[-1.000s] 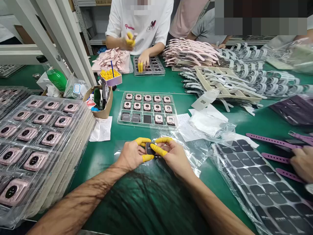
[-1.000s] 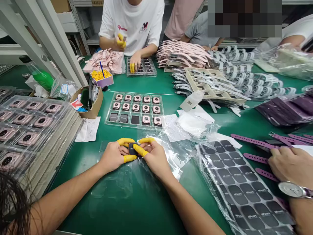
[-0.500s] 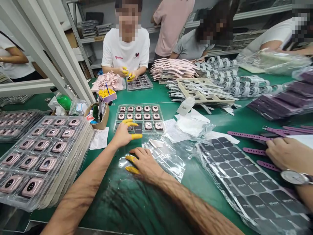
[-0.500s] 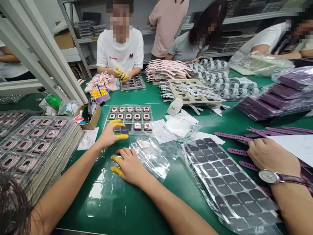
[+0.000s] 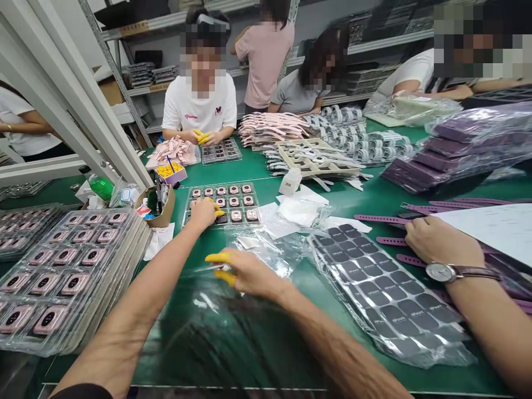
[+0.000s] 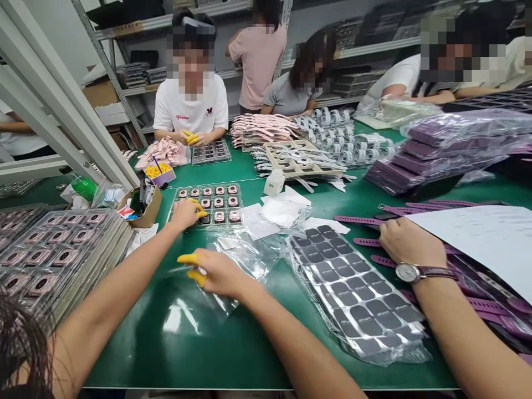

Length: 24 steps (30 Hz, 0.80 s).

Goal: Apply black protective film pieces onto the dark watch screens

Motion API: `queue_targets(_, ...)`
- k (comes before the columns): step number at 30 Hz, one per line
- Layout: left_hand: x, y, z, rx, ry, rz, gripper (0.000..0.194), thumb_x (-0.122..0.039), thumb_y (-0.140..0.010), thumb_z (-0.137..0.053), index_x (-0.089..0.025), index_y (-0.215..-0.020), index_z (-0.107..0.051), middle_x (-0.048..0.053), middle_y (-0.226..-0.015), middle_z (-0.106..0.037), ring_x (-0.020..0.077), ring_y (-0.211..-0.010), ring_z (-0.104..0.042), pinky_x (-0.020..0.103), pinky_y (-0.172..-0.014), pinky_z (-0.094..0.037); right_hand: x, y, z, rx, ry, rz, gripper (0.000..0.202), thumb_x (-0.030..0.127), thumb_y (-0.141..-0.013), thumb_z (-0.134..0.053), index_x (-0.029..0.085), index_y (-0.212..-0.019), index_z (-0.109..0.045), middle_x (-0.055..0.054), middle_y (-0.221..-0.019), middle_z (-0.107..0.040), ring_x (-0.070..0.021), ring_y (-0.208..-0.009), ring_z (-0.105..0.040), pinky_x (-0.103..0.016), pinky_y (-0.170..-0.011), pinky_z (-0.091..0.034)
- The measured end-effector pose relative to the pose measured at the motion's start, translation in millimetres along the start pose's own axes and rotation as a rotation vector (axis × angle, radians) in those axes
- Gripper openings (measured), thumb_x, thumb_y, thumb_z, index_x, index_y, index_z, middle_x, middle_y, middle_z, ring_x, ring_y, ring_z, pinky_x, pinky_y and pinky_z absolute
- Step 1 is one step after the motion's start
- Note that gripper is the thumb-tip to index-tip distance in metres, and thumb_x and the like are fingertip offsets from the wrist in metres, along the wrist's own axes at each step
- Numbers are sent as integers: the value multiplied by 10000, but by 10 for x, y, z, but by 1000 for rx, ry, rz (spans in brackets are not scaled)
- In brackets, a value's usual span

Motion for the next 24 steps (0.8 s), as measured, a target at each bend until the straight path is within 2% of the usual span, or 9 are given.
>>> queue_targets(2,-116,118,48,-74,3,-72,285,-346,-925,-521,-242,-1058,-751,105,-1247,-614,320,-1220,-426,462,-1047,-286,-25,86,435,53,-249,-69,403,286,-831,-611,311,-1233,-623,-35,-1093,-698,-183,-900,-666,-268,-654,-536)
queue_targets(4,-272,287,44,-91,38,-213,322,-359,-951,-478,-236,-1115,-727,104,-1225,-628,293,-1177,-458,435,-1036,-308,-159,210,842,39,-368,-234,541,311,-809,-641,303,-1338,-529,-75,-1224,-642,-230,-1016,-647,-246,-557,-521)
queue_targets(6,-432,470,-22,-40,67,-360,312,-399,-907,-562,-234,-1118,-722,104,-1194,-646,288,-1120,-492,419,-999,-354,-354,332,1137,-93,-279,-346,634,274,-776,-669,302,-1380,-480,-97,-1322,-583,-253,-1103,-607,-256,-597,-530)
queue_targets(8,-531,613,-108,18,83,-411,280,-401,-833,-669,-231,-1042,-742,103,-1229,-634,301,-1155,-483,414,-994,-375,-549,406,1248,-148,-58,-451,665,201,-748,-681,269,-1381,-489,-126,-1367,-534,-259,-1129,-589,-318,-774,-541)
queue_targets(12,-438,730,-159,-112,255,-219,185,-364,-859,-644,-226,-935,-741,85,-1218,-642,286,-1189,-501,426,-1027,-375,-721,349,1077,-55,297,-520,641,190,-759,-693,179,-1371,-504,-164,-1337,-502,-282,-1225,-525,-384,-1044,-422)
queue_targets(15,-228,809,-166,-306,518,23,199,-311,-879,-599,-221,-1017,-710,71,-1098,-678,243,-1030,-588,379,-929,-444,-676,254,875,3,450,-471,606,271,-804,-675,215,-1379,-491,-143,-1403,-461,-290,-1289,-458,-403,-1069,-408)
queue_targets(18,-125,932,-275,-383,792,176,209,-265,-869,-583,-210,-1042,-686,49,-982,-691,198,-851,-621,314,-796,-483,-642,215,713,80,573,-475,580,309,-810,-664,250,-1367,-514,-137,-1463,-428,-331,-1339,-391,-464,-1064,-415)
queue_targets(21,-183,1017,-391,-384,879,121,215,-240,-882,-566,-220,-1053,-694,53,-1014,-702,207,-902,-633,324,-850,-490,-645,196,630,143,631,-462,506,327,-833,-628,270,-1332,-563,-137,-1464,-448,-355,-1368,-357,-530,-1084,-386)
queue_targets(24,-300,1032,-425,-323,783,-118,261,-239,-904,-554,-260,-1119,-701,57,-1044,-716,235,-984,-614,373,-912,-485,-666,239,746,158,669,-456,393,399,-855,-584,307,-1233,-644,-105,-1482,-451,-372,-1382,-358,-574,-1083,-380)
Point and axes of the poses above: each hand's wrist, its own y-axis away from the middle knuckle, its own z-axis out of the back of the hand, x = y × z, the point moved 2 cm from there along -y, towards the middle knuckle
